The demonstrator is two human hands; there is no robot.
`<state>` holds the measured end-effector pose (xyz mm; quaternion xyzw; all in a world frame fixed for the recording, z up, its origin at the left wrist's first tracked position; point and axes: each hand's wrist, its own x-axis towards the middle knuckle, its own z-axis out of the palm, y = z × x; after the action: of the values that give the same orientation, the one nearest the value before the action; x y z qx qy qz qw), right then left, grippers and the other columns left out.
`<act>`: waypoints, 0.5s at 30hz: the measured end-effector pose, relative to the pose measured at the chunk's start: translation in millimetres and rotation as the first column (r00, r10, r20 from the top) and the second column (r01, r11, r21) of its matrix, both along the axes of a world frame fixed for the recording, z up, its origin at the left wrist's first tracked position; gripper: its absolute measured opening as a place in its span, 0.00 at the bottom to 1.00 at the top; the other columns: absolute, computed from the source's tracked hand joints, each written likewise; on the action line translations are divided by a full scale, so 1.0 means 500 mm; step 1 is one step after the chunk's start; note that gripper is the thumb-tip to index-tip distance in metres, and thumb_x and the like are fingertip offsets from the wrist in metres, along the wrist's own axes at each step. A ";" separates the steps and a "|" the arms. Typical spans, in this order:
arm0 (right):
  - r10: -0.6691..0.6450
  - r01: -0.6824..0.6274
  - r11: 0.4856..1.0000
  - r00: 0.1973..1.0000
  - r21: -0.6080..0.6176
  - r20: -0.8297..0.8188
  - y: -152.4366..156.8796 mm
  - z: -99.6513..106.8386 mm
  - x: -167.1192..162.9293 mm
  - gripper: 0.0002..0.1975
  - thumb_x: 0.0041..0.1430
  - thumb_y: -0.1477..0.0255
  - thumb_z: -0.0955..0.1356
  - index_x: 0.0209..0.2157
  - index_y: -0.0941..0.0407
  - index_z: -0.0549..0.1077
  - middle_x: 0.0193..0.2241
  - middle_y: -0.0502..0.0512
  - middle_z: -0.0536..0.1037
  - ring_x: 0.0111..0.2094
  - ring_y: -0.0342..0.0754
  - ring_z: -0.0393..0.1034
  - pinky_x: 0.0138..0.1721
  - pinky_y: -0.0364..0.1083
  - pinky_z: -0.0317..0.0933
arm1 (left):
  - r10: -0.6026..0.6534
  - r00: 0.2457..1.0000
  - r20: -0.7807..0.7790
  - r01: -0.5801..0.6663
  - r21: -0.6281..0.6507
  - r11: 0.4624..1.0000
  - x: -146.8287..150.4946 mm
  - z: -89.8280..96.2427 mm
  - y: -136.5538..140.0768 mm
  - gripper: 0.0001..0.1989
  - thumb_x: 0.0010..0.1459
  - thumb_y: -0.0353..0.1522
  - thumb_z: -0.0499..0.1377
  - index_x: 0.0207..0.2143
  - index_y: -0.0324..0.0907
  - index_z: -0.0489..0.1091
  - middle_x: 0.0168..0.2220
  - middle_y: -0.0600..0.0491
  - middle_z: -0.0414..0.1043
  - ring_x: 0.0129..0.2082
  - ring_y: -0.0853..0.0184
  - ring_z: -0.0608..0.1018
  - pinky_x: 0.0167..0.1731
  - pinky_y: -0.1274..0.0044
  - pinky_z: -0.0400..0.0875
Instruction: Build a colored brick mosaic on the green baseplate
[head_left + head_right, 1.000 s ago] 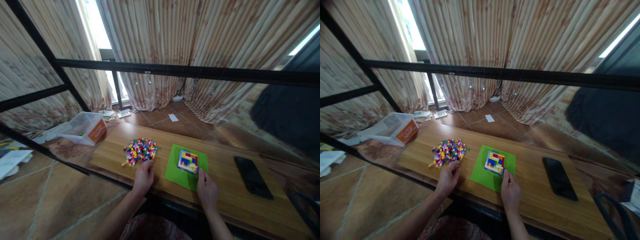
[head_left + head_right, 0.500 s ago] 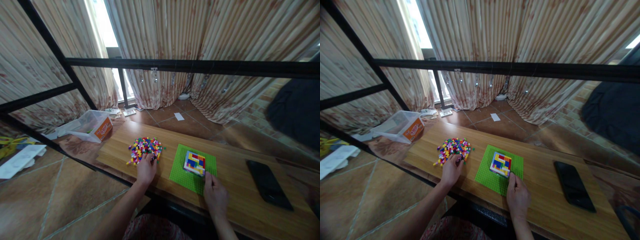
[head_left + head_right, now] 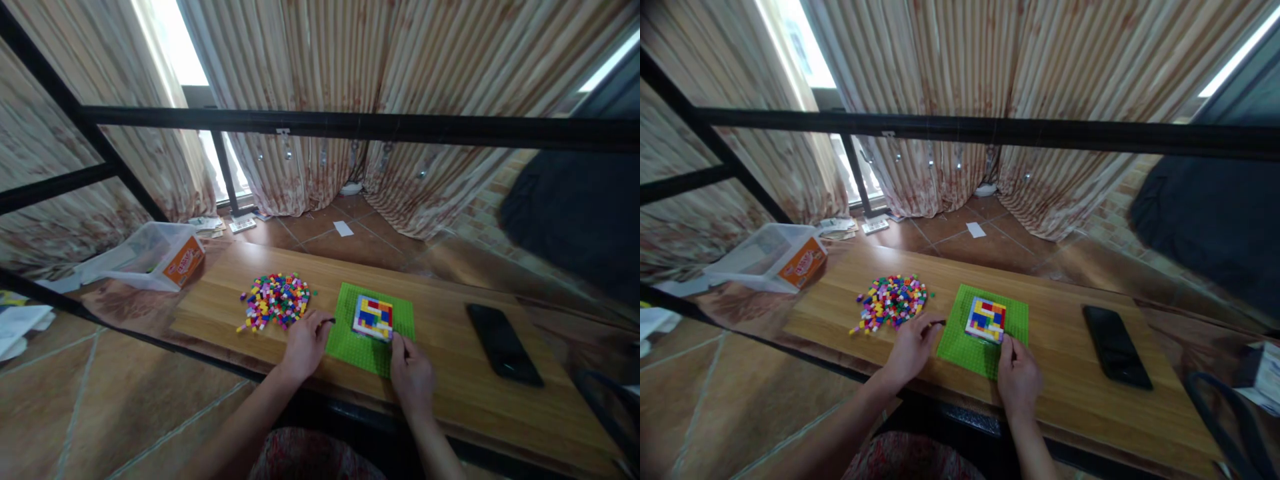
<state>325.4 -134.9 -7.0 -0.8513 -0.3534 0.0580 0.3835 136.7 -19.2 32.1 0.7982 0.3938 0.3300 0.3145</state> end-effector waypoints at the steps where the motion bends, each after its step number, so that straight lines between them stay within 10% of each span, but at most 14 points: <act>1: 0.002 -0.002 1.000 1.000 0.011 0.001 0.001 0.000 0.000 0.30 0.64 0.50 0.55 0.34 0.58 0.78 0.30 0.61 0.79 0.30 0.51 0.70 0.31 0.45 0.55 | -0.050 0.999 -0.004 0.050 0.004 0.999 0.018 0.002 -0.006 0.09 0.63 0.29 0.53 0.38 0.44 0.74 0.36 0.53 0.76 0.36 0.69 0.76 0.39 0.77 0.70; 15: 0.032 -0.032 0.998 0.999 0.050 0.007 0.004 0.005 -0.003 0.31 0.65 0.52 0.54 0.34 0.58 0.78 0.32 0.61 0.79 0.32 0.50 0.70 0.34 0.45 0.56 | -0.276 0.928 -0.249 0.293 0.036 0.955 0.165 0.001 -0.017 0.08 0.61 0.31 0.56 0.35 0.46 0.76 0.38 0.54 0.75 0.37 0.69 0.76 0.39 0.78 0.69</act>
<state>324.1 -132.7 -4.6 -0.8358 -0.3694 0.0528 0.4027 219.1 -27.8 32.6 0.8918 0.2971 0.1954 0.2797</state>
